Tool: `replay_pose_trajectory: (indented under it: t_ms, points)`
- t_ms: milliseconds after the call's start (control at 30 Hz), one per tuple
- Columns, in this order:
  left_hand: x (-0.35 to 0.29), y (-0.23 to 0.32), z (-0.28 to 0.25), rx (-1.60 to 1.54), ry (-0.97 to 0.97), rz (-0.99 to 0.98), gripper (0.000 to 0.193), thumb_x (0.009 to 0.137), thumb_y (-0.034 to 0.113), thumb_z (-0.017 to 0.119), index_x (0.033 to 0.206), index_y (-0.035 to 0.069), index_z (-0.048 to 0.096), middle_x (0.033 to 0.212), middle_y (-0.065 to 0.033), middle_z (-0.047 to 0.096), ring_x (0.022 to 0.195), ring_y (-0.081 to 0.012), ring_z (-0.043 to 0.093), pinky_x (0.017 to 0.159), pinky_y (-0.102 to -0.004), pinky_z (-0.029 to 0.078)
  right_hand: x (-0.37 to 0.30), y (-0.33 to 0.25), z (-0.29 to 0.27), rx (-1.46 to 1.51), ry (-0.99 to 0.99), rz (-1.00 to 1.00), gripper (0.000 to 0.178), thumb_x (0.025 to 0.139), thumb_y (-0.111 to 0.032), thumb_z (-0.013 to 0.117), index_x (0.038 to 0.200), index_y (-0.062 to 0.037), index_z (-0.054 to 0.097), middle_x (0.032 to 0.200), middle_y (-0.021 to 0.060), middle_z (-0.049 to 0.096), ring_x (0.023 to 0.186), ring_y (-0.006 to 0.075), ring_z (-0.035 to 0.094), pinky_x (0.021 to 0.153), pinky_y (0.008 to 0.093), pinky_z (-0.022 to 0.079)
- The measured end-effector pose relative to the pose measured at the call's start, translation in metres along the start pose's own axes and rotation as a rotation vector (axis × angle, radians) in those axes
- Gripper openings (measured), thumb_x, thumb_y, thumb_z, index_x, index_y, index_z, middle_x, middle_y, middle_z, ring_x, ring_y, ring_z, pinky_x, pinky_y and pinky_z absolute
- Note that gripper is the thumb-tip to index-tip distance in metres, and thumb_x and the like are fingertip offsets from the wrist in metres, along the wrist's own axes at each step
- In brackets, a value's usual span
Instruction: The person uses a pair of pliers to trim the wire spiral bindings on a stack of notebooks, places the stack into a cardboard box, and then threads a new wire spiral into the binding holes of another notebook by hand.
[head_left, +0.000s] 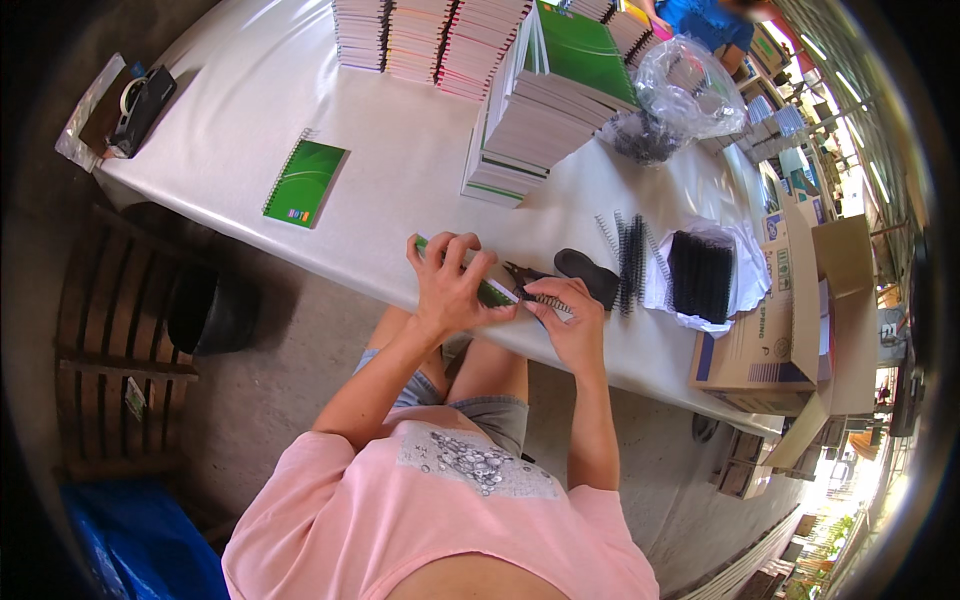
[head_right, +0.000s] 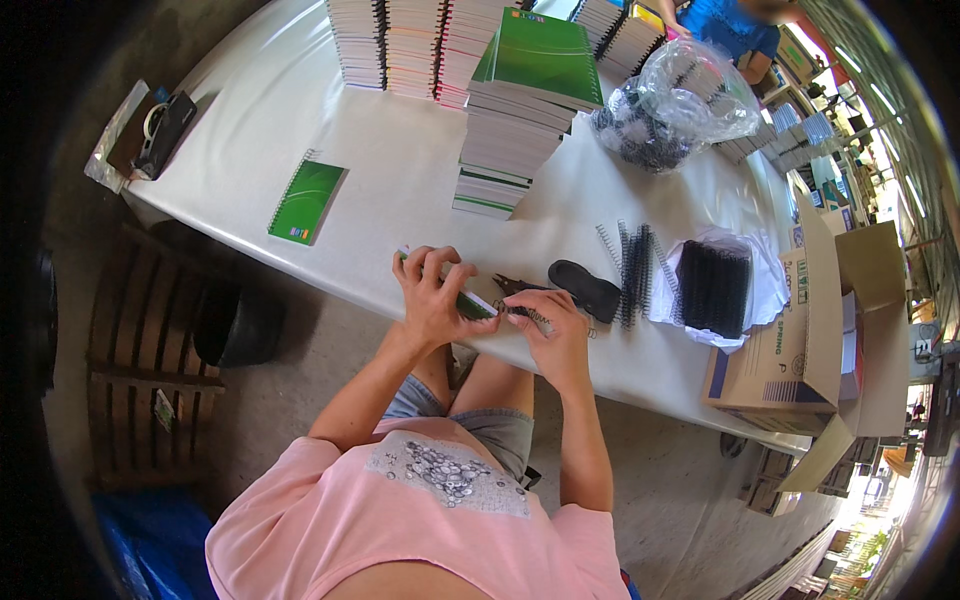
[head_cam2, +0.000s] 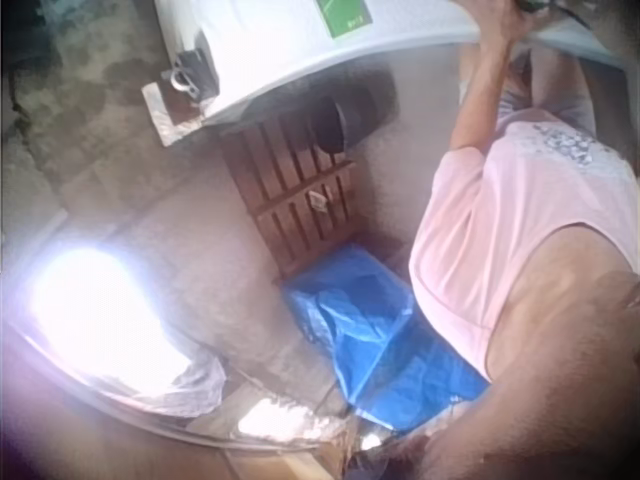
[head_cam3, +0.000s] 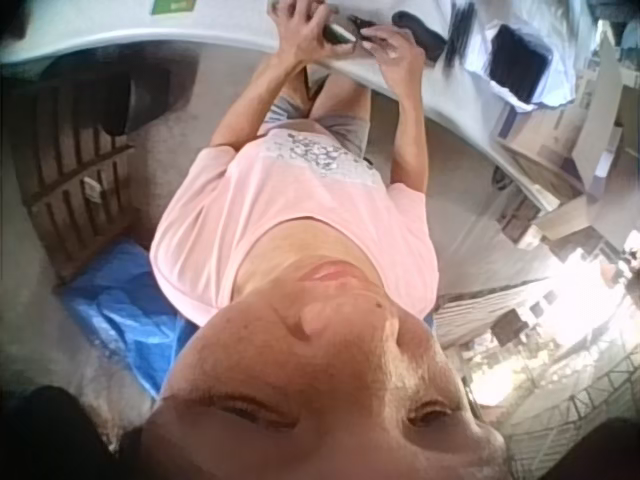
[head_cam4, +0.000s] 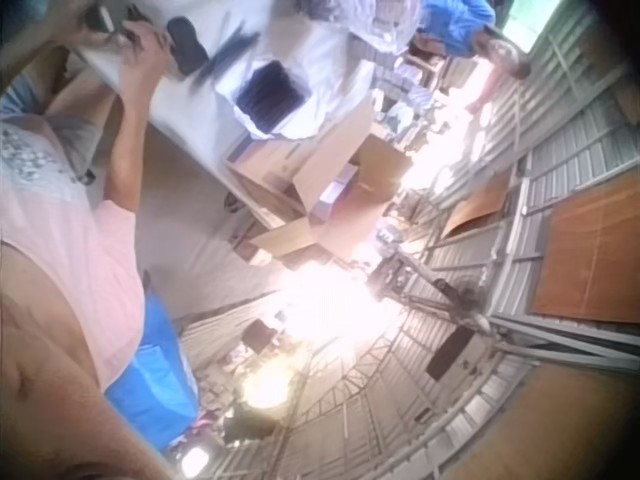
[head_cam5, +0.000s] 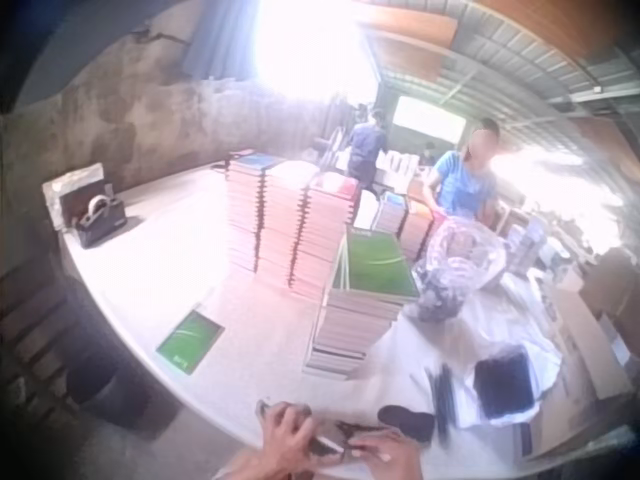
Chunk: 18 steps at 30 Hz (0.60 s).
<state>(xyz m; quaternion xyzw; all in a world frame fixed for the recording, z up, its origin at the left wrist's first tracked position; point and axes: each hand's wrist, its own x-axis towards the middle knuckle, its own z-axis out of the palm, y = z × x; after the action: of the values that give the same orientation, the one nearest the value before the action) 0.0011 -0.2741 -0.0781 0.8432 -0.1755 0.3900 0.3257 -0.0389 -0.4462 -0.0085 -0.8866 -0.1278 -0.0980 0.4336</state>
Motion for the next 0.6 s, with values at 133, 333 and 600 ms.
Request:
replay_pose_trajectory:
  t_ms: [133,333,600]
  points:
    - [0.004,0.005,-0.003,0.010,-0.011,-0.042,0.061,0.046,0.053,0.073,0.092,0.016,0.057,0.100,-0.0030,0.048,0.102,-0.0247,0.042,0.087,-0.0554,0.023,-0.001,0.004,-0.003,0.069,-0.013,0.085,0.023,0.066,0.007,0.071,0.087,-0.0021,0.068,0.087,0.0069,0.067,0.090,0.0184,0.059,0.080,0.0305,0.046]
    - [0.002,0.002,0.002,0.066,-0.090,-0.056,0.070,0.045,0.059,0.073,0.096,0.015,0.057,0.098,-0.0033,0.048,0.102,-0.0239,0.042,0.088,-0.0557,0.022,-0.002,0.010,-0.016,0.252,-0.344,0.421,0.023,0.076,-0.005,0.069,0.099,-0.0042,0.066,0.078,0.0042,0.063,0.077,0.0144,0.055,0.070,0.0284,0.047]
    - [0.004,0.000,-0.015,-0.004,-0.107,0.010,0.074,0.050,0.069,0.071,0.099,0.015,0.058,0.095,-0.0035,0.048,0.099,-0.0263,0.042,0.086,-0.0524,0.025,-0.009,-0.007,-0.005,0.098,-0.119,-0.008,0.022,0.087,-0.008,0.059,0.108,-0.0030,0.060,0.086,0.0070,0.058,0.069,0.0147,0.054,0.064,0.0259,0.044]
